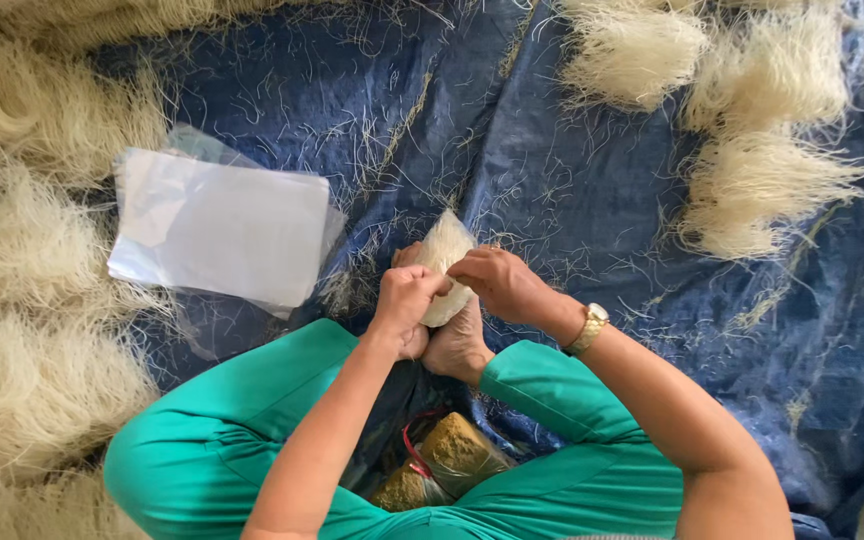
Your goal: The person gathers bundles of white noodles, places them into plastic bags by hand, and seals the bags by tying knots.
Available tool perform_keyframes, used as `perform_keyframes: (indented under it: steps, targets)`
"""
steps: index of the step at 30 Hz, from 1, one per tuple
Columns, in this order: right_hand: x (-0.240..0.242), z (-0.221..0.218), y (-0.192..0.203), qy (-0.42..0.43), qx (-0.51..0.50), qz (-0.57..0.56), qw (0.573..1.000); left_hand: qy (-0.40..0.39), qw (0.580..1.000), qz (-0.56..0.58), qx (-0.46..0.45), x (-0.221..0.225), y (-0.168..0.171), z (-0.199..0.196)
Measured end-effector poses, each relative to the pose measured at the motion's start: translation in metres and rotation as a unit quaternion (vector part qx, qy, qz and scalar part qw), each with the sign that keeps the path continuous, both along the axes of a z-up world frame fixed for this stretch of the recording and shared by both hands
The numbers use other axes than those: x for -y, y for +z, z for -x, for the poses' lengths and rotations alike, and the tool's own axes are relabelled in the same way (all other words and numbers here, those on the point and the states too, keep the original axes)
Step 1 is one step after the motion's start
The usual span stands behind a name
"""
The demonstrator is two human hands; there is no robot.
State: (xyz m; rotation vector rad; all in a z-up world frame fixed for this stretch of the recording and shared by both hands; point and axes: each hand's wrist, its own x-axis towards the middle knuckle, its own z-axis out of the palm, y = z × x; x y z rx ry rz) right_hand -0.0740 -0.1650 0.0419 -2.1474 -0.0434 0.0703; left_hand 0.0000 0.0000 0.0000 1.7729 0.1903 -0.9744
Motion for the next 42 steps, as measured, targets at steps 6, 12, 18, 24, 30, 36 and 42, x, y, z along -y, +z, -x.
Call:
perform_keyframes:
  steps: [6,12,18,24,30,36,42]
  targets:
    - [-0.008,0.010,-0.063,0.041,0.127,0.353,0.926,-0.211,0.932,-0.077,0.285,-0.009,0.022,-0.009]
    - [-0.007,-0.002,-0.036,0.001,0.164,0.349,0.923,-0.181,0.947,-0.052,0.260,-0.022,0.017,0.001]
    - [0.003,-0.008,-0.031,-0.007,0.190,0.327,0.926,-0.181,0.942,-0.033,0.280,-0.022,0.014,0.003]
    - [-0.014,0.013,-0.036,-0.365,0.047,-0.224,0.902,-0.048,0.962,0.122,0.241,-0.053,-0.020,-0.075]
    - [-0.093,-0.015,-0.052,-0.407,0.034,-0.500,0.763,0.060,0.970,0.229,-0.054,0.014,0.155,-0.009]
    - [-0.114,-0.020,-0.036,-0.420,0.173,-0.255,0.853,0.056,0.920,0.370,-0.115,-0.021,0.106,-0.014]
    - [-0.147,-0.002,0.055,-0.358,0.184,0.117,0.908,0.221,0.726,0.521,-0.390,-0.062,0.066,-0.001]
